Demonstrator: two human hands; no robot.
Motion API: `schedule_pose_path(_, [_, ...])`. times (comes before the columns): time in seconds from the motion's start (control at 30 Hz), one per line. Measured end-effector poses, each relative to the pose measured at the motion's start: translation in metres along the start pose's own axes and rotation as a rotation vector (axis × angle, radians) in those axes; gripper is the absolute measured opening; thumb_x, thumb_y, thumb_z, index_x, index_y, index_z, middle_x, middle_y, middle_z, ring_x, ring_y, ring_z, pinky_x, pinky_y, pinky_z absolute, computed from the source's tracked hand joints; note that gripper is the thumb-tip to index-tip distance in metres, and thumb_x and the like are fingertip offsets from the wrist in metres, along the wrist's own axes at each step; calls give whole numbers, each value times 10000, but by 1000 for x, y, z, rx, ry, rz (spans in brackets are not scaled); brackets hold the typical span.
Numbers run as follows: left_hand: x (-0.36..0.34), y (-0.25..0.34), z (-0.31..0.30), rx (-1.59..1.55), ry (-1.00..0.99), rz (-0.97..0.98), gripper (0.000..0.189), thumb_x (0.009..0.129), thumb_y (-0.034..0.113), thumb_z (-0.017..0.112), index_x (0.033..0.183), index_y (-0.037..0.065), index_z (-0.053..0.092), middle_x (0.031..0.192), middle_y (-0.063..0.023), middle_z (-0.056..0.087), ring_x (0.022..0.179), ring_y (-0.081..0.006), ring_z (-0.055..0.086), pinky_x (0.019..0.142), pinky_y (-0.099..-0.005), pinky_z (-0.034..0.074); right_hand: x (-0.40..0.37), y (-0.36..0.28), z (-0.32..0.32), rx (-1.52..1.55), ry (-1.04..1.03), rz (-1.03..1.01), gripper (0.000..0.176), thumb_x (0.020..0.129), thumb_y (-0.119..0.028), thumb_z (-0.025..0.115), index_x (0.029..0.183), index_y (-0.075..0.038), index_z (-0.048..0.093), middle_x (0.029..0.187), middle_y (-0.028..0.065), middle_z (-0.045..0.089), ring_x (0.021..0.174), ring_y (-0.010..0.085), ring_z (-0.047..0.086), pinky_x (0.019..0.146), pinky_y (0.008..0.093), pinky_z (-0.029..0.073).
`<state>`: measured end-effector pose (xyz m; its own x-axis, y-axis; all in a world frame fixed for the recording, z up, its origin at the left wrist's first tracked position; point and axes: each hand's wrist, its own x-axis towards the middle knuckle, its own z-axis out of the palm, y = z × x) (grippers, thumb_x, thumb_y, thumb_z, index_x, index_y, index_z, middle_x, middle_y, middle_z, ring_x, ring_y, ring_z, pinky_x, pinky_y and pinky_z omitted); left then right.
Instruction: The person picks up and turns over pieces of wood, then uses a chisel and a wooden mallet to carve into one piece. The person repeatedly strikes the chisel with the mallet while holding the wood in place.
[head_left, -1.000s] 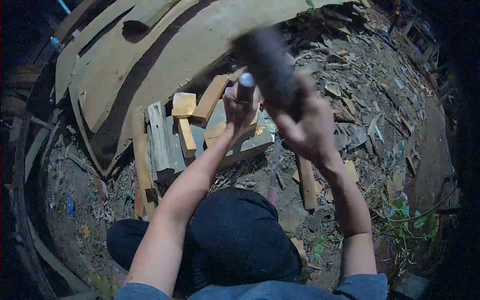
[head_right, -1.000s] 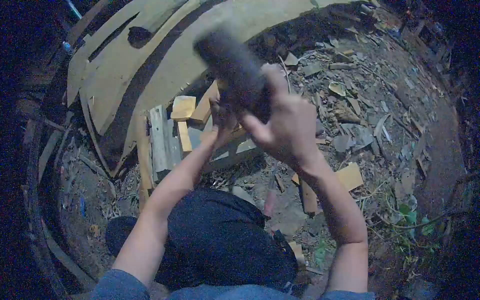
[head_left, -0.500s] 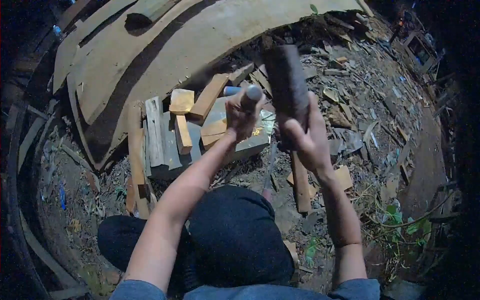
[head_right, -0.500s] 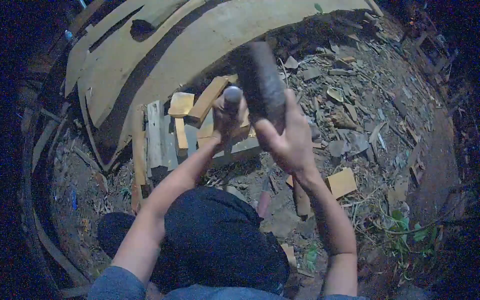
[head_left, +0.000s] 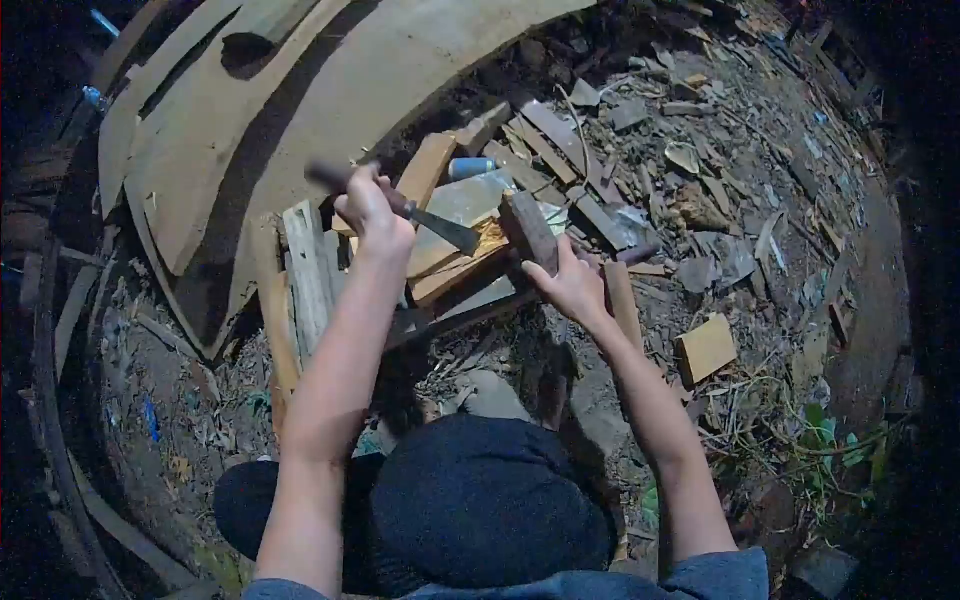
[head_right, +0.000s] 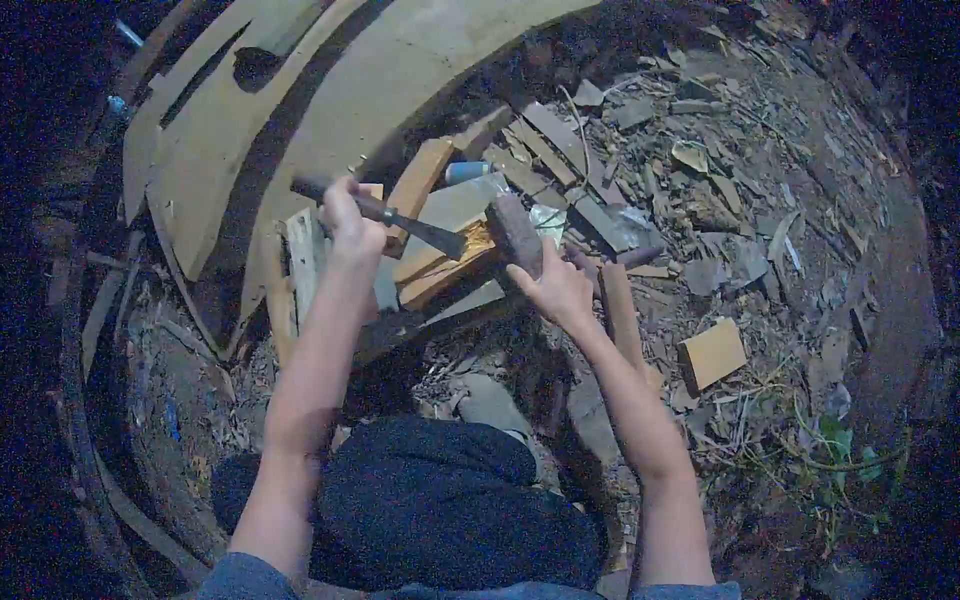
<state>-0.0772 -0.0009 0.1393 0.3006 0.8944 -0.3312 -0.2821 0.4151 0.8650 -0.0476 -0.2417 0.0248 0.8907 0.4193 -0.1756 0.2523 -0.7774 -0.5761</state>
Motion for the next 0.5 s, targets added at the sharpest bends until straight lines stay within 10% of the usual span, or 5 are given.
schedule_pose_path(0.23, [-7,-5,9,38,-552,71,400,808,483,712,698,193,460,582,40,419,520,-85,474,502,-246,401,-3,-4,-1,-43,0,0,830,800,-616,559,1350,-23,372,872,204,684,906,381,655,799,479,496])
schedule_pose_path(0.33, [-8,-9,19,106,-570,250,391,808,481,713,715,170,495,597,30,443,550,-83,494,534,-242,411,-2,-4,-3,-45,-33,15,836,800,-616,559,1350,-15,368,861,207,682,882,376,660,763,473,504])
schedule_pose_path(0.5, [-24,-5,21,221,-294,24,314,819,375,729,801,128,537,666,-1,511,600,-83,507,598,-243,432,-1,0,6,3,-6,8,827,797,-619,563,1327,-12,375,879,225,674,877,386,659,751,479,500])
